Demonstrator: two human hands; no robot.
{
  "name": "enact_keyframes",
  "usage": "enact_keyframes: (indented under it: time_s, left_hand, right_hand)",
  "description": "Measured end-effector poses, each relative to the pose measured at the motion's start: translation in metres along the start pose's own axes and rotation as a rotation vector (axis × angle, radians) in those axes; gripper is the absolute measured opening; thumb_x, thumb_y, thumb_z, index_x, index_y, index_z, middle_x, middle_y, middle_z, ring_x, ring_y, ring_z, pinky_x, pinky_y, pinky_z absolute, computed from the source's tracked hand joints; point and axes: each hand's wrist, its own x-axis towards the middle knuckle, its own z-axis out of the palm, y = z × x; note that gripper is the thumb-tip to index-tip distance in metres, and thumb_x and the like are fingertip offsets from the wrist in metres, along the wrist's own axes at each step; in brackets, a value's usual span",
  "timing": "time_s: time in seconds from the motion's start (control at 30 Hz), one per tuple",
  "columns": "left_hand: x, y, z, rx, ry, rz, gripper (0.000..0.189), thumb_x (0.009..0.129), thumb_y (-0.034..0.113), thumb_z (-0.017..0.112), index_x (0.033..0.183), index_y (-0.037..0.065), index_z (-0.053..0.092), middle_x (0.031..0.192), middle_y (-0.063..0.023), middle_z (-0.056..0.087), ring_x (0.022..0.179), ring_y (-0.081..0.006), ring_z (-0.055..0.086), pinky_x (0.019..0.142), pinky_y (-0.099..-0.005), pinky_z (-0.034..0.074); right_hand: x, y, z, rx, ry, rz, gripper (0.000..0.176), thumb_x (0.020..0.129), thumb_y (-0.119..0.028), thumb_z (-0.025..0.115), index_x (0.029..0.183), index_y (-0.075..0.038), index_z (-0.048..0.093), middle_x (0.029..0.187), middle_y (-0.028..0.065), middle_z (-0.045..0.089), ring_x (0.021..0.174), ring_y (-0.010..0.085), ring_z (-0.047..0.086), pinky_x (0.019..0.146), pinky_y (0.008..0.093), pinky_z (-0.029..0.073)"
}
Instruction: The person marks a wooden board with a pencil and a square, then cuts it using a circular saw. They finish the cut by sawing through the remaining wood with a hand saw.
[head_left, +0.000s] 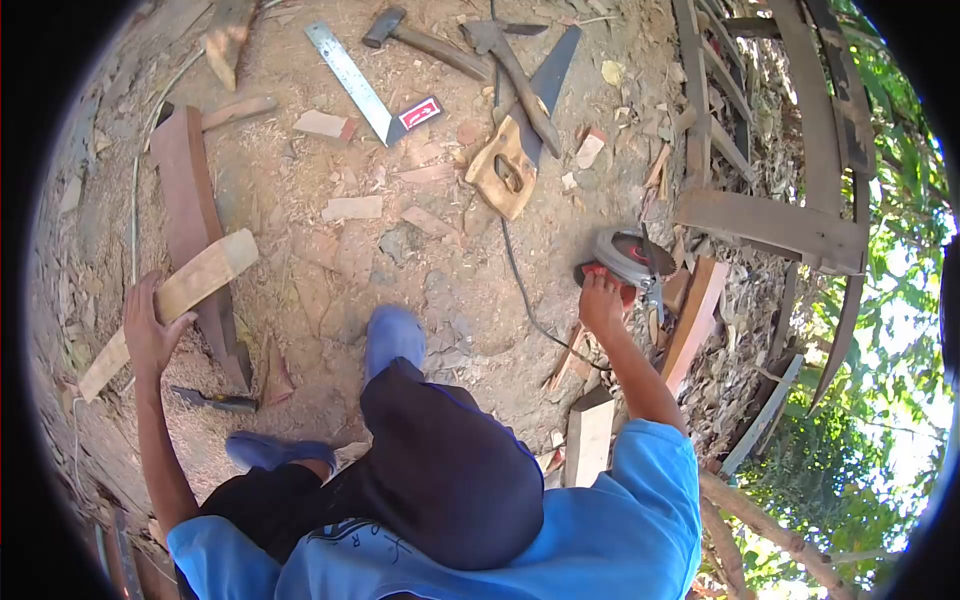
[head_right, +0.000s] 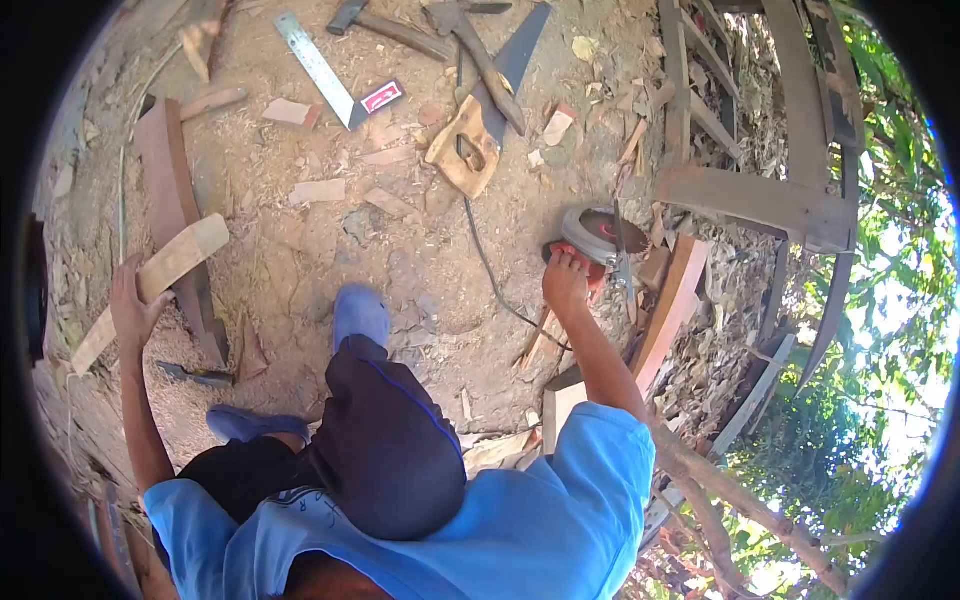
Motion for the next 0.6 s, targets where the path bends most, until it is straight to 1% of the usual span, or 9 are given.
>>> enact_keyframes:
  time_s: [0.03, 0.1, 0.17, 0.23, 0.27, 0.33, 0.4, 0.53, 0.6]
  left_hand:
    - [0.006, 0.001, 0.004, -0.003, 0.014, 0.037, 0.085, 0.068, 0.045, 0.084, 0.134, 0.002, 0.053, 0.128, -0.0195, 0.06, 0.121, -0.0415, 0.054, 0.103, -0.0483, 0.042]
    - [0.004, -0.003, 0.011, 0.012, 0.032, 0.087, 0.08, 0.067, 0.046, 0.084, 0.13, 0.005, 0.057, 0.124, -0.0182, 0.062, 0.117, -0.0409, 0.056, 0.101, -0.0491, 0.042]
    - [0.006, 0.002, 0.011, 0.027, 0.077, 0.129, 0.078, 0.065, 0.045, 0.086, 0.127, 0.006, 0.059, 0.119, -0.018, 0.063, 0.114, -0.0405, 0.057, 0.098, -0.0484, 0.044]
    - [0.007, 0.001, 0.009, -0.045, 0.028, 0.1, 0.078, 0.064, 0.046, 0.086, 0.125, 0.006, 0.059, 0.115, -0.0179, 0.064, 0.11, -0.04, 0.058, 0.096, -0.0489, 0.044]
    - [0.007, 0.007, 0.003, -0.019, 0.018, 0.073, 0.078, 0.064, 0.048, 0.086, 0.125, 0.006, 0.059, 0.115, -0.0175, 0.063, 0.11, -0.0391, 0.058, 0.096, -0.0484, 0.044]
    - [0.01, 0.008, -0.005, 0.015, 0.016, 0.058, 0.08, 0.064, 0.051, 0.085, 0.124, 0.005, 0.058, 0.117, -0.0168, 0.063, 0.11, -0.0381, 0.058, 0.096, -0.0477, 0.044]
    - [0.007, 0.002, 0.002, 0.022, 0.035, 0.076, 0.083, 0.064, 0.054, 0.085, 0.125, 0.005, 0.058, 0.121, -0.0162, 0.062, 0.11, -0.0382, 0.057, 0.097, -0.0474, 0.044]
    - [0.0, -0.003, 0.008, 0.009, 0.118, 0.091, 0.083, 0.066, 0.062, 0.081, 0.124, 0.006, 0.058, 0.119, -0.0145, 0.062, 0.11, -0.0365, 0.058, 0.098, -0.046, 0.044]
    - [0.0, -0.007, 0.002, 0.044, 0.105, 0.113, 0.084, 0.068, 0.065, 0.079, 0.124, 0.006, 0.058, 0.118, -0.0138, 0.062, 0.111, -0.0355, 0.058, 0.098, -0.0452, 0.044]
  right_hand:
    - [0.005, 0.005, 0.005, -0.07, -0.052, 0.016, 0.028, 0.086, -0.015, 0.06, 0.106, 0.004, 0.067, 0.117, 0.024, 0.067, 0.107, 0.0373, 0.068, 0.094, 0.0472, 0.052]
    - [0.031, 0.012, -0.03, 0.226, -0.703, 0.197, 0.038, 0.084, -0.016, 0.06, 0.117, 0.002, 0.063, 0.121, 0.0253, 0.066, 0.112, 0.0386, 0.066, 0.098, 0.0516, 0.05]
    - [0.029, 0.031, 0.034, 0.141, -0.382, 0.057, 0.028, 0.08, -0.022, 0.064, 0.092, 0.0, 0.074, 0.086, 0.0193, 0.075, 0.084, 0.0371, 0.074, 0.079, 0.0465, 0.059]
    - [0.035, 0.04, 0.027, 0.331, -0.265, -0.112, 0.062, 0.077, -0.03, 0.07, 0.134, -0.006, 0.06, 0.119, 0.0297, 0.066, 0.109, 0.0377, 0.068, 0.096, 0.0469, 0.052]
    - [0.045, 0.049, 0.075, 0.426, -0.47, -0.03, 0.081, 0.073, -0.032, 0.075, 0.147, -0.011, 0.048, 0.13, 0.0289, 0.061, 0.117, 0.0382, 0.064, 0.102, 0.0462, 0.049]
    - [0.057, 0.017, -0.052, 0.699, -0.789, 0.42, 0.084, 0.072, -0.037, 0.078, 0.144, -0.008, 0.048, 0.128, 0.0313, 0.061, 0.119, 0.0386, 0.063, 0.103, 0.0444, 0.049]
    - [0.062, 0.005, -0.083, 0.683, -0.922, 0.507, 0.084, 0.073, -0.04, 0.077, 0.144, -0.006, 0.048, 0.123, 0.0326, 0.064, 0.11, 0.0389, 0.067, 0.096, 0.0437, 0.052]
    - [0.066, 0.066, 0.063, 0.382, -0.584, 0.094, 0.077, 0.077, -0.03, 0.073, 0.143, -0.002, 0.046, 0.079, 0.0188, 0.066, 0.068, 0.0283, 0.069, 0.062, 0.0407, 0.056]
    - [0.064, 0.062, 0.008, 0.472, -0.596, 0.12, 0.075, 0.078, -0.028, 0.072, 0.143, -0.001, 0.046, 0.068, 0.0143, 0.067, 0.056, 0.0245, 0.068, 0.052, 0.0393, 0.055]
